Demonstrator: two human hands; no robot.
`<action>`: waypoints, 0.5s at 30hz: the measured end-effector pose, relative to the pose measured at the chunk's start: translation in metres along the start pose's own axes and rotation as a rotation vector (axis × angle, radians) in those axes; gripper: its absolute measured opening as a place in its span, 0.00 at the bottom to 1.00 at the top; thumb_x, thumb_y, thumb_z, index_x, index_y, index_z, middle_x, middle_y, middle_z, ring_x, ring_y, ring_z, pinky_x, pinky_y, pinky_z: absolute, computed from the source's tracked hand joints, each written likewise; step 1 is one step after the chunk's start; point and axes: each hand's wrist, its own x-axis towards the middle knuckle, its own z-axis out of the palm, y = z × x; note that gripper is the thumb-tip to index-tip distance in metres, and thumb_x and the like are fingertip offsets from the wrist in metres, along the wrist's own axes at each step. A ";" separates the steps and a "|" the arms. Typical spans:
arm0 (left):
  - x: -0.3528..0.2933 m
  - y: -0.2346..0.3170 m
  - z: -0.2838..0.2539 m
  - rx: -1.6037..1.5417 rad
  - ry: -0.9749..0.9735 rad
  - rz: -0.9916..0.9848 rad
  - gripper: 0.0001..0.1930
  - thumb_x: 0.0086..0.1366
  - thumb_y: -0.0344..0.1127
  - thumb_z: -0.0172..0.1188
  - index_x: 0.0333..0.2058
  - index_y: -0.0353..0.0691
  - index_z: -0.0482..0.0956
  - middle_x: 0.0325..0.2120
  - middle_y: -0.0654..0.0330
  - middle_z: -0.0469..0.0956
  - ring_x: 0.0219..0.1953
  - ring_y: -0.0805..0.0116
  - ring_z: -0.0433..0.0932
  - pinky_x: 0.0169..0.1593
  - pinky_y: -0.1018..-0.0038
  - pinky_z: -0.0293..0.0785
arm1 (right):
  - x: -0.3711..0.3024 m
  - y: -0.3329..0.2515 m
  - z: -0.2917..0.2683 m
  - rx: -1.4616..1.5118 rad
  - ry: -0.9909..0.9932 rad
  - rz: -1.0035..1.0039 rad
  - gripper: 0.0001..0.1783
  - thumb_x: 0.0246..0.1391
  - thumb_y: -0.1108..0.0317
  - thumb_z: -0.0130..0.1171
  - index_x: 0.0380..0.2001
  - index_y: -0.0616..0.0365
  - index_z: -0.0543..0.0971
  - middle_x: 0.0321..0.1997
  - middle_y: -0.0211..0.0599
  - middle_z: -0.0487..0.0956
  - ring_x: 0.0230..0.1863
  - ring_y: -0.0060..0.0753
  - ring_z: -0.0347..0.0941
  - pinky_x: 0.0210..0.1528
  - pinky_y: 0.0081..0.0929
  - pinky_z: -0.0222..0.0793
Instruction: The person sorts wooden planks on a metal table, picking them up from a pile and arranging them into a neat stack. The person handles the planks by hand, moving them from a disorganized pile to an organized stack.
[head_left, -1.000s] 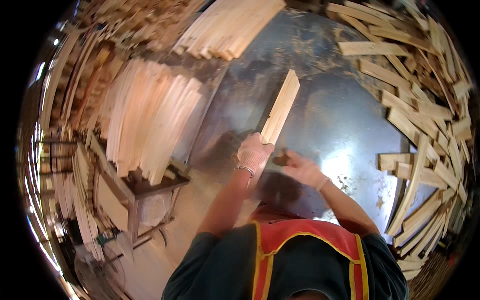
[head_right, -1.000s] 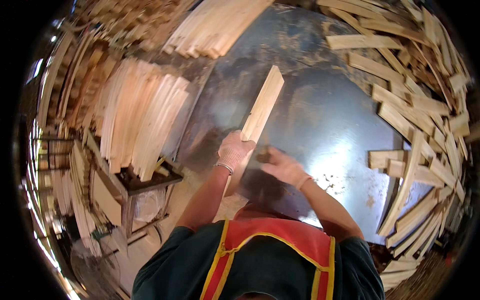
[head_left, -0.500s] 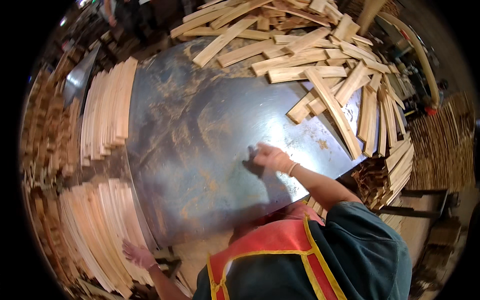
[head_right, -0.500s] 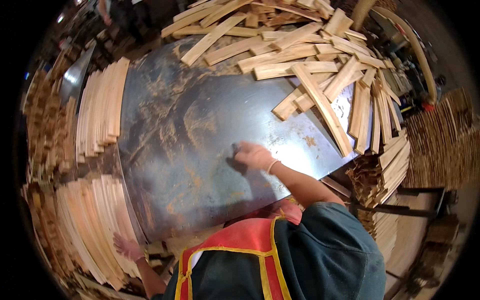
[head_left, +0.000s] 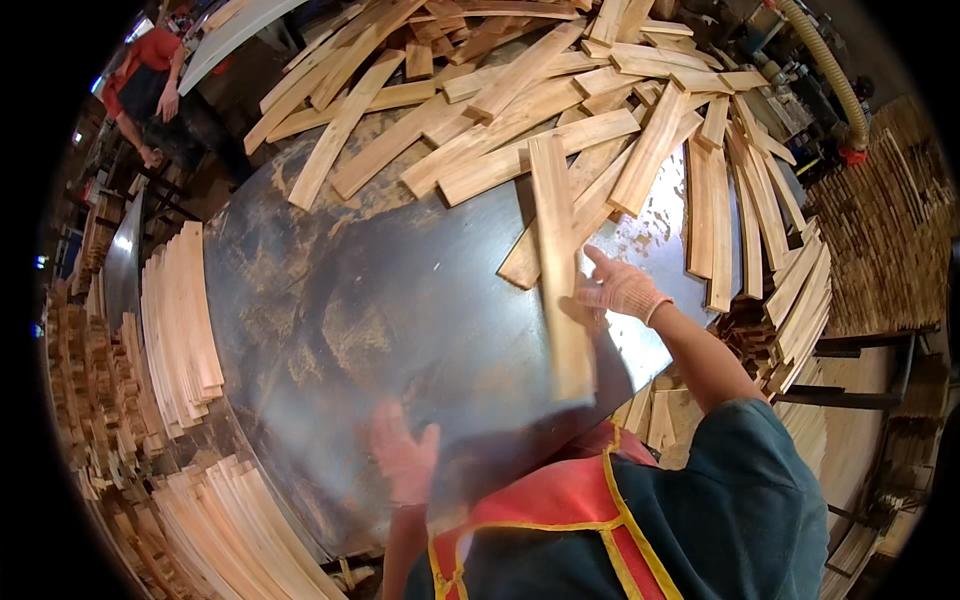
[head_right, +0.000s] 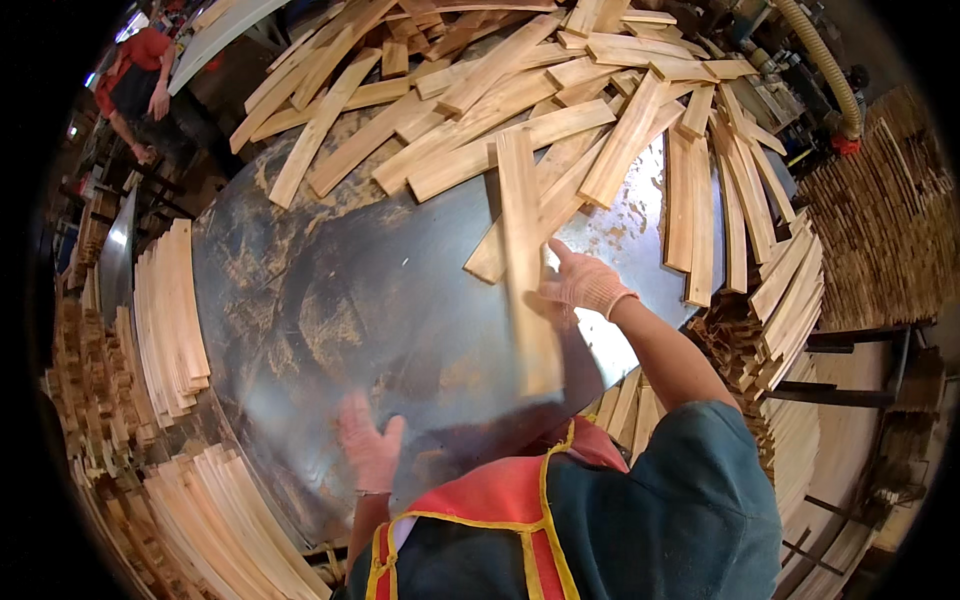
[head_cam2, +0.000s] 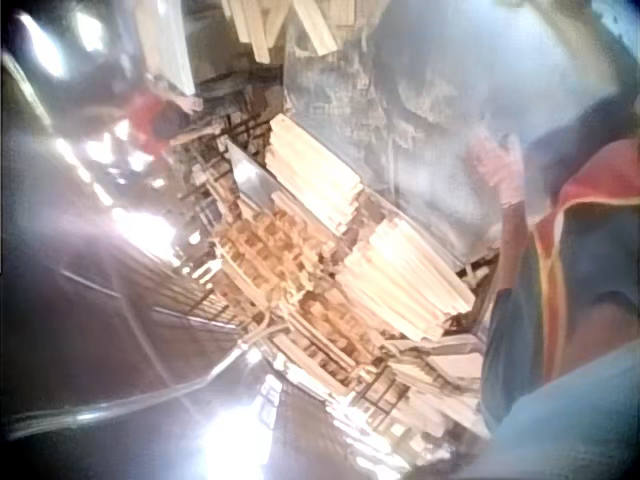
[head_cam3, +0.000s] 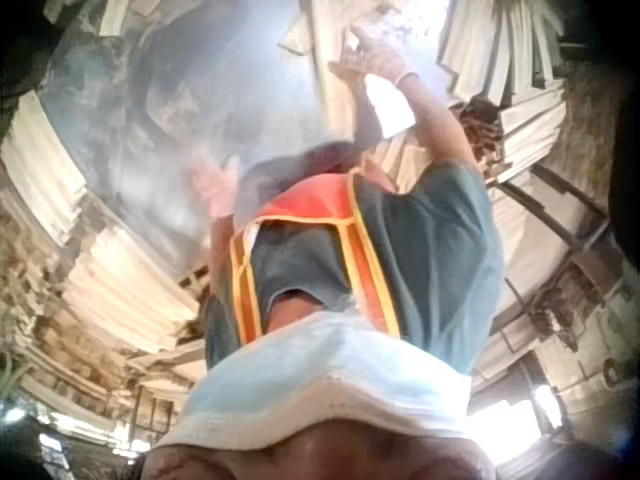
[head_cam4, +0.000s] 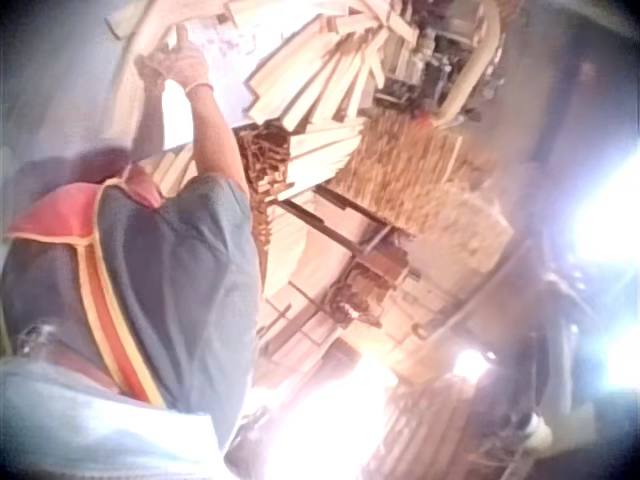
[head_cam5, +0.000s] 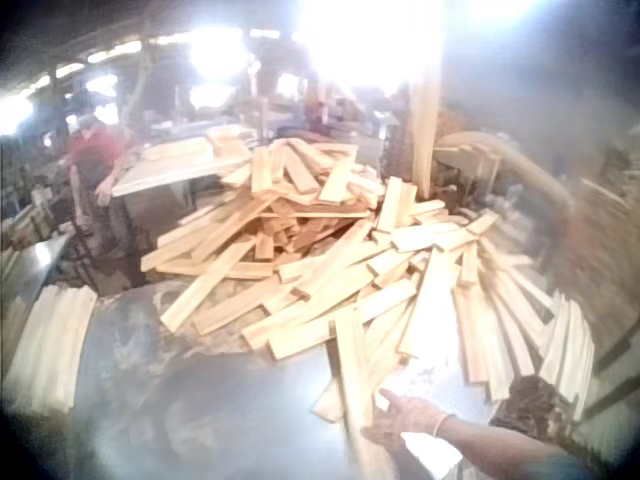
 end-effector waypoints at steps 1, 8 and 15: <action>0.013 0.029 0.001 -0.102 -0.042 0.021 0.50 0.58 0.54 0.73 0.75 0.42 0.63 0.75 0.46 0.60 0.76 0.44 0.59 0.77 0.51 0.55 | 0.013 0.014 -0.006 0.108 0.197 0.023 0.52 0.54 0.40 0.69 0.74 0.57 0.63 0.58 0.65 0.82 0.63 0.57 0.79 0.66 0.46 0.71; 0.066 0.144 0.008 0.222 -0.186 0.125 0.61 0.51 0.65 0.76 0.77 0.44 0.57 0.70 0.51 0.65 0.68 0.49 0.68 0.70 0.49 0.64 | 0.159 0.149 -0.066 1.320 0.639 0.426 0.36 0.56 0.48 0.74 0.56 0.67 0.79 0.50 0.49 0.85 0.47 0.45 0.84 0.42 0.39 0.79; 0.100 0.115 0.005 0.196 -0.225 0.011 0.48 0.54 0.57 0.75 0.70 0.43 0.69 0.55 0.52 0.80 0.55 0.54 0.79 0.59 0.61 0.73 | 0.151 0.134 -0.029 1.799 0.454 0.222 0.10 0.66 0.67 0.65 0.48 0.57 0.84 0.44 0.36 0.86 0.42 0.35 0.82 0.41 0.39 0.82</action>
